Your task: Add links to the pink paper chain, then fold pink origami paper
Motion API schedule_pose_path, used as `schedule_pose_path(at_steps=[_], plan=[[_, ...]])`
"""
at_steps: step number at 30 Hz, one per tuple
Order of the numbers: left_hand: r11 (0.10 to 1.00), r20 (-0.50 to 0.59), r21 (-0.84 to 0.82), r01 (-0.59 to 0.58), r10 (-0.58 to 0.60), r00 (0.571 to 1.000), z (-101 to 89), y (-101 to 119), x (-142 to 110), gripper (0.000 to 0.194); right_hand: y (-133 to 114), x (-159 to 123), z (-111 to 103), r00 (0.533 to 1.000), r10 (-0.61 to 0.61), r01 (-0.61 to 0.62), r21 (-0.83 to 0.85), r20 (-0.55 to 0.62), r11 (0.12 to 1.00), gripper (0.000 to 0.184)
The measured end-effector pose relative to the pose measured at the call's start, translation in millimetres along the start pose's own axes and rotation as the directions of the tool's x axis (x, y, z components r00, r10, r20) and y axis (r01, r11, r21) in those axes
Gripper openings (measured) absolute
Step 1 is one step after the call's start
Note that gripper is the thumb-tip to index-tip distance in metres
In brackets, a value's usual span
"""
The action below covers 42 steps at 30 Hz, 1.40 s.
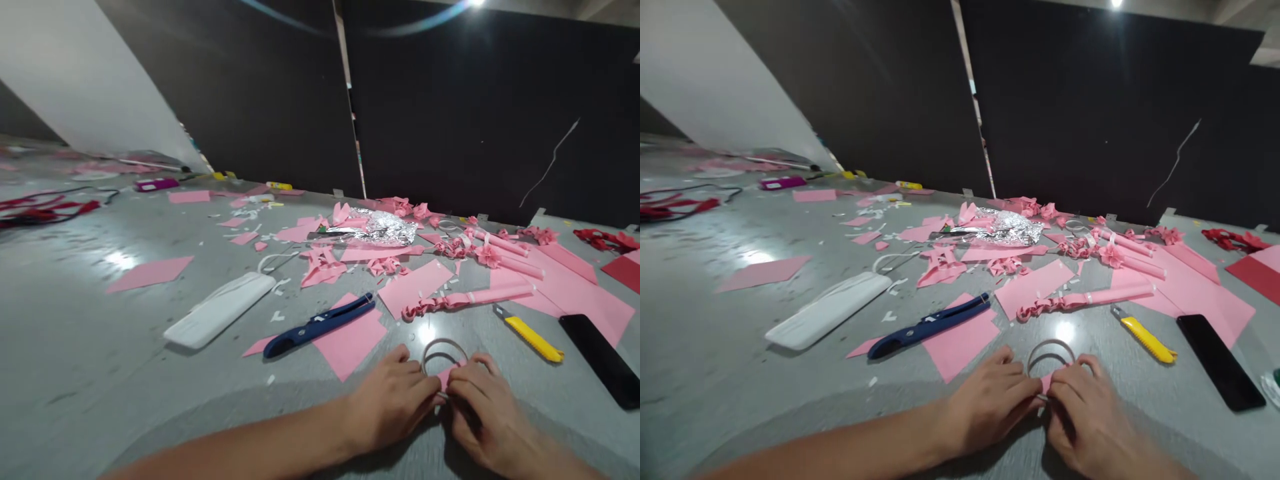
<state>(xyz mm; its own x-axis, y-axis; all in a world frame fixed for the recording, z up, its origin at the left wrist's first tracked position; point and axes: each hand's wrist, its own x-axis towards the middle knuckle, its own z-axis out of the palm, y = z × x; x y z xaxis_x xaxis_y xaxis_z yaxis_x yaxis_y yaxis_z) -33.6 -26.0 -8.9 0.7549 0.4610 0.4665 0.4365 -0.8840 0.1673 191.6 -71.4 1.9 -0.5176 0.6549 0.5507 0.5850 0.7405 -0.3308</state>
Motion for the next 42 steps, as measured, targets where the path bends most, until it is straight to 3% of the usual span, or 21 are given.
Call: schedule_pose_path(at_steps=[6, 10, 14, 23, 28, 35, 38, 42], plan=[[1.0, -0.027, -0.01, -0.023, 0.023, 0.999, -4.6, 1.6, 0.6, 0.033, -2.1, 0.0, -1.7, 0.999, 0.048, -0.047, -0.008, 0.021, 0.999, 0.02], [0.999, -0.102, -0.036, -0.031, 0.028, 0.994, -9.0, 2.6, 3.9, 0.031, -1.7, -1.0, -5.5, 0.999, 0.012, -0.012, 0.001, 0.048, 1.0, 0.026], [0.998, -0.156, -0.034, -0.054, 0.048, 0.987, -9.9, 1.4, 6.4, 0.031, -1.9, 0.8, -6.0, 1.0, 0.009, -0.009, 0.009, 0.03, 1.0, 0.017], [0.986, -0.12, -0.167, 0.012, -0.033, 0.992, -19.3, -1.3, 7.0, 0.018, 2.5, 3.1, -15.2, 0.999, -0.024, 0.023, 0.01, 0.025, 1.0, 0.028], [0.978, -0.148, -0.197, 0.061, -0.092, 0.985, -20.1, -6.3, 9.7, 0.025, 6.2, 2.2, -6.0, 1.0, 0.004, -0.005, -0.018, -0.029, 1.0, 0.017], [0.992, -0.122, -0.113, -0.064, 0.05, 0.991, -17.3, 0.9, 10.3, 0.033, 5.4, 2.8, 0.4, 0.991, 0.1, -0.102, -0.025, -0.094, 0.994, 0.02], [0.984, -0.108, -0.171, -0.058, 0.04, 0.993, -16.6, 3.3, 10.4, 0.033, 6.0, 2.5, -0.9, 0.987, 0.093, -0.1, -0.047, -0.131, 0.994, 0.019], [0.941, -0.129, -0.338, 0.007, -0.054, 0.99, -13.9, 0.1, 12.3, 0.02, 4.7, 3.6, -1.7, 0.995, 0.052, -0.056, -0.047, -0.085, 0.997, 0.017]])
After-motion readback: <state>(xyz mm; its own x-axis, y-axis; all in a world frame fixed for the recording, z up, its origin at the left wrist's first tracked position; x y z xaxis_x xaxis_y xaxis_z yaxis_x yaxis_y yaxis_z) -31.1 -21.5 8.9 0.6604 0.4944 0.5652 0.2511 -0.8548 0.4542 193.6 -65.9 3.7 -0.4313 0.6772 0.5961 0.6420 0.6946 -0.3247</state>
